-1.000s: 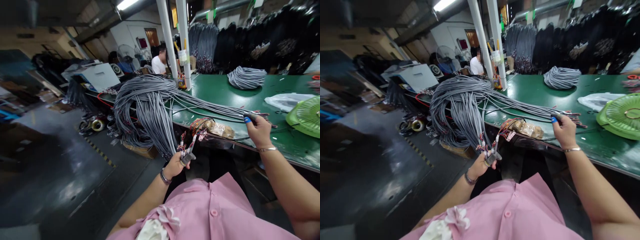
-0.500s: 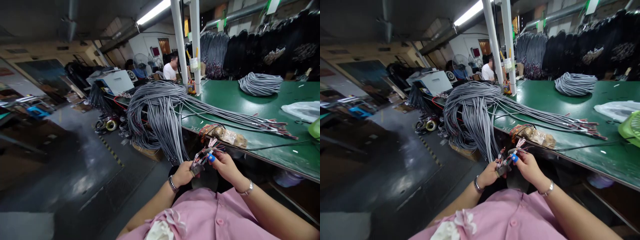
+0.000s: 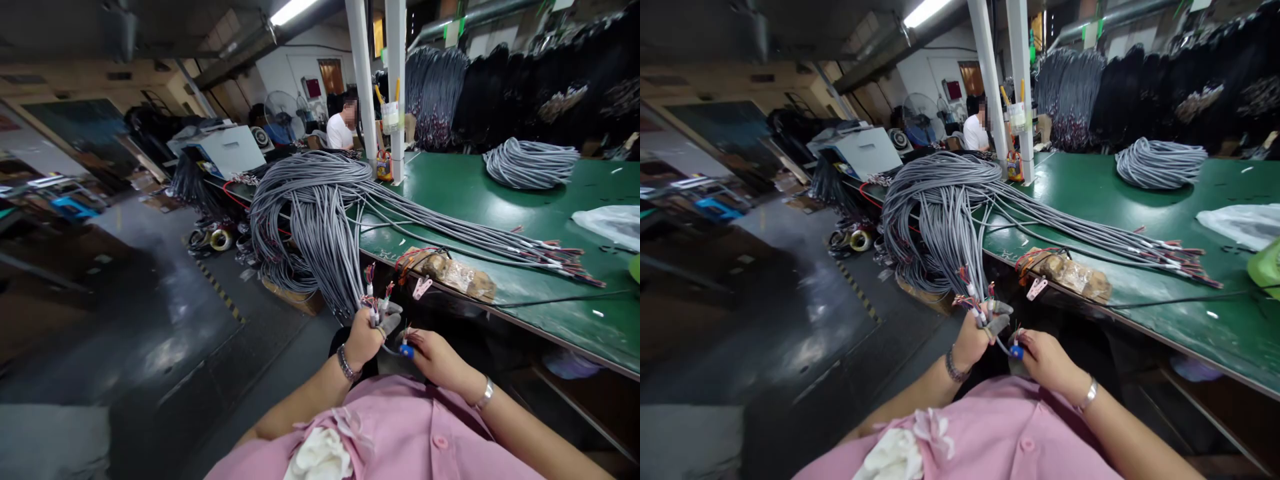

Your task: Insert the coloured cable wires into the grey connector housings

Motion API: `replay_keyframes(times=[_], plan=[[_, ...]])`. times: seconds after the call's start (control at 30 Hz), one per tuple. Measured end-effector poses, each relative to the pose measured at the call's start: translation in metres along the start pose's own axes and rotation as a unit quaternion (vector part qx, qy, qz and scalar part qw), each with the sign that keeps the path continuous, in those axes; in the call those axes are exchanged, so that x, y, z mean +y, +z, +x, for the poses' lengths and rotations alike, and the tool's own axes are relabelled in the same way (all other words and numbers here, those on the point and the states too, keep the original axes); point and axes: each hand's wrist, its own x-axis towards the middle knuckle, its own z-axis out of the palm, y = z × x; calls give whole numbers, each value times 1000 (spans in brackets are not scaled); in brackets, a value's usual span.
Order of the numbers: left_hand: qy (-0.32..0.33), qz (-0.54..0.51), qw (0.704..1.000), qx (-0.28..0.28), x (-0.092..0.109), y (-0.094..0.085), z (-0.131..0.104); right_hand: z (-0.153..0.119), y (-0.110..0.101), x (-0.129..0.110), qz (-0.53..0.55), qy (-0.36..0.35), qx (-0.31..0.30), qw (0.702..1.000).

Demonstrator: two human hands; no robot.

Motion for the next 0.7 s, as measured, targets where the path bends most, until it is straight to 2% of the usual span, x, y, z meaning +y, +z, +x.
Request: replay_keyframes(times=[0.17, 0.27, 0.37, 0.5, 0.6, 0.7], plan=[[-14, 9, 1000, 17, 0, 2, 3, 1, 2, 2, 42, 25, 88, 995], [-17, -22, 998, -54, 0, 4, 4, 9, 6, 1, 114, 51, 122, 985], [1, -36, 994, -107, -1, 8, 3, 18, 14, 0, 192, 93, 111, 971], [16, 30, 997, -71, -8, 11, -2, 19, 24, -3, 287, 153, 82, 942], [8, 89, 995, -38, -18, 11, -5, 13, 24, -4, 329, 168, 102, 924], [-4, 118, 993, -29, -26, 11, -8, 10, 19, -1, 348, 174, 137, 911]])
